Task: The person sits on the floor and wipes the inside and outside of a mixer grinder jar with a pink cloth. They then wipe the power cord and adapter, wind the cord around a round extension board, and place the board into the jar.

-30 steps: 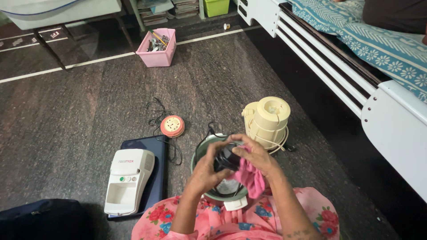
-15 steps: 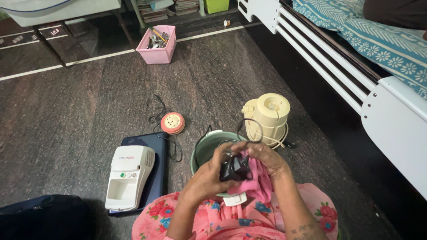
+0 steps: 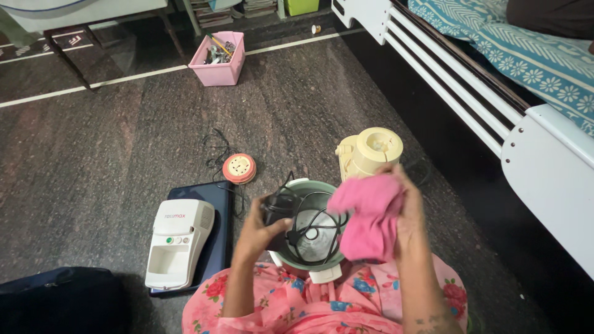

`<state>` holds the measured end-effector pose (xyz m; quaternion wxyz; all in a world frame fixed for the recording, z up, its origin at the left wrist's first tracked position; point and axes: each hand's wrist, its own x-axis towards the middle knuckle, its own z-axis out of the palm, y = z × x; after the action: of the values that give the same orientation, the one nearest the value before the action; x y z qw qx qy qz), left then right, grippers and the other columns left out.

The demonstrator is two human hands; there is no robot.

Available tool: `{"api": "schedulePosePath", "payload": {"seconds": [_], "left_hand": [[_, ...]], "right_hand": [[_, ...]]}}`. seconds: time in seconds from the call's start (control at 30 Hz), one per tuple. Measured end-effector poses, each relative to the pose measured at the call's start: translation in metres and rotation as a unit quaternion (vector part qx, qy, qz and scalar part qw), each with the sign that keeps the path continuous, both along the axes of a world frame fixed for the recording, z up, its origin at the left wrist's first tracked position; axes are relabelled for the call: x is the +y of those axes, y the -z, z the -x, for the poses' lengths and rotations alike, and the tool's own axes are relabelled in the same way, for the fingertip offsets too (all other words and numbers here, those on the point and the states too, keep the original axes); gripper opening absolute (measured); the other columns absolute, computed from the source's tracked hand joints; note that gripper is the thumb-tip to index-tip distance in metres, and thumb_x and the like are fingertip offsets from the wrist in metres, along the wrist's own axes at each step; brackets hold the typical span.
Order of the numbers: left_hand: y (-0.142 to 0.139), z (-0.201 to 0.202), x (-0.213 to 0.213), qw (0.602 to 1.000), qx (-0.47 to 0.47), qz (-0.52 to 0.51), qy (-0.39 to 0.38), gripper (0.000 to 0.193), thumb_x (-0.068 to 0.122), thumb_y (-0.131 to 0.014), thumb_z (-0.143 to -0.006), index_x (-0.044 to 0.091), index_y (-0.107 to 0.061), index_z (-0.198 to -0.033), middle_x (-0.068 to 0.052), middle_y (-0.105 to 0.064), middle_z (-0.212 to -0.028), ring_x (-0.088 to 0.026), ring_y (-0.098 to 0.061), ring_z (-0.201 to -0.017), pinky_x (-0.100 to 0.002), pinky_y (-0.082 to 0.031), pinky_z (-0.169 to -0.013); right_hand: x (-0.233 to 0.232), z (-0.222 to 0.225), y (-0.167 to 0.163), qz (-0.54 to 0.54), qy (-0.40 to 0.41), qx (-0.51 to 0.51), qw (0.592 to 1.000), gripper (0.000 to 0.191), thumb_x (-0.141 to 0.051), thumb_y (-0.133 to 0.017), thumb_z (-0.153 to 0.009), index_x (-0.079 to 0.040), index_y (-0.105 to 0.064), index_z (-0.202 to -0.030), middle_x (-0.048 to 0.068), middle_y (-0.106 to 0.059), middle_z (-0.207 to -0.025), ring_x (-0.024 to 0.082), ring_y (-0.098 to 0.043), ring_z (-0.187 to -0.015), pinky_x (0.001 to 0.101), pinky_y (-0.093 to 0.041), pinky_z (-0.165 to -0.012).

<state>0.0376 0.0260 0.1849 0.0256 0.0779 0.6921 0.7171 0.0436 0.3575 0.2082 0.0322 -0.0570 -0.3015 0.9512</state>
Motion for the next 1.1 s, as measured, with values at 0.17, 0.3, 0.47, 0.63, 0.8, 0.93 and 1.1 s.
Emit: {"api": "schedulePosePath", "payload": {"seconds": [0.17, 0.3, 0.47, 0.63, 0.8, 0.93, 1.1], "left_hand": [[0.005, -0.003, -0.015, 0.995, -0.024, 0.025, 0.098, 0.069, 0.010, -0.090, -0.068, 0.003, -0.056, -0.127, -0.008, -0.072, -0.103, -0.027, -0.069, -0.094, -0.040, -0.056, -0.083], [-0.016, -0.017, -0.011, 0.912, -0.006, 0.378, 0.157, 0.073, 0.018, -0.093, -0.068, 0.015, -0.058, -0.133, -0.008, -0.073, -0.104, -0.021, -0.070, -0.100, -0.035, -0.054, -0.090], [-0.046, -0.026, 0.000, 0.962, 0.025, 0.135, 0.235, 0.073, 0.014, -0.085, -0.079, 0.017, -0.054, -0.145, -0.003, -0.071, -0.119, -0.013, -0.066, -0.109, -0.030, -0.051, -0.097], [-0.071, -0.024, -0.004, 0.968, 0.031, 0.021, 0.249, 0.067, 0.012, -0.079, -0.086, 0.016, -0.054, -0.148, -0.003, -0.068, -0.124, -0.013, -0.062, -0.112, -0.030, -0.050, -0.099], [-0.083, -0.020, -0.005, 0.951, 0.045, 0.137, 0.273, 0.067, 0.014, -0.078, -0.084, 0.018, -0.056, -0.147, -0.005, -0.071, -0.125, -0.014, -0.063, -0.115, -0.031, -0.050, -0.103], [-0.079, -0.022, 0.006, 0.923, 0.096, 0.164, 0.336, 0.064, 0.011, -0.076, -0.086, 0.015, -0.057, -0.146, -0.009, -0.068, -0.139, -0.020, -0.060, -0.130, -0.035, -0.044, -0.112], [-0.077, -0.031, 0.003, 0.911, 0.083, 0.149, 0.377, 0.067, 0.008, -0.074, -0.084, 0.014, -0.057, -0.148, -0.012, -0.066, -0.143, -0.025, -0.062, -0.132, -0.038, -0.045, -0.114]], "right_hand": [[0.040, 0.021, 0.025, 0.056, 0.115, -0.031, 0.991, 0.030, -0.037, -0.062, -0.100, -0.008, -0.069, -0.105, 0.009, -0.074, -0.104, 0.023, -0.072, -0.098, 0.0385, -0.059, -0.089], [0.044, 0.027, 0.047, -0.126, 0.129, -0.096, 0.979, 0.031, -0.031, -0.062, -0.099, -0.004, -0.071, -0.112, 0.009, -0.075, -0.108, 0.019, -0.072, -0.099, 0.0329, -0.059, -0.089], [0.028, 0.053, 0.117, -0.323, 0.003, -0.174, 0.930, 0.025, -0.023, -0.069, -0.094, -0.001, -0.072, -0.106, 0.009, -0.076, -0.097, 0.016, -0.072, -0.081, 0.0324, -0.057, -0.075], [0.002, 0.061, 0.150, -0.672, -0.192, -0.106, 0.707, 0.040, -0.032, -0.067, -0.105, 0.006, -0.077, -0.099, 0.012, -0.072, -0.087, 0.019, -0.062, -0.071, 0.0353, -0.050, -0.068], [-0.028, 0.021, 0.056, -0.594, -0.176, 0.082, 0.781, 0.040, -0.020, -0.070, -0.089, -0.003, -0.066, -0.125, 0.006, -0.072, -0.119, 0.014, -0.067, -0.109, 0.0328, -0.055, -0.095], [-0.034, -0.010, -0.017, -0.430, -0.335, 0.222, 0.808, 0.048, -0.019, -0.068, -0.095, 0.001, -0.061, -0.137, 0.006, -0.065, -0.138, 0.014, -0.059, -0.129, 0.0309, -0.045, -0.111], [-0.047, -0.018, -0.023, -0.417, -0.448, 0.126, 0.781, 0.041, -0.013, -0.073, -0.094, 0.002, -0.066, -0.131, 0.005, -0.071, -0.119, 0.011, -0.064, -0.108, 0.0270, -0.051, -0.098]]}}
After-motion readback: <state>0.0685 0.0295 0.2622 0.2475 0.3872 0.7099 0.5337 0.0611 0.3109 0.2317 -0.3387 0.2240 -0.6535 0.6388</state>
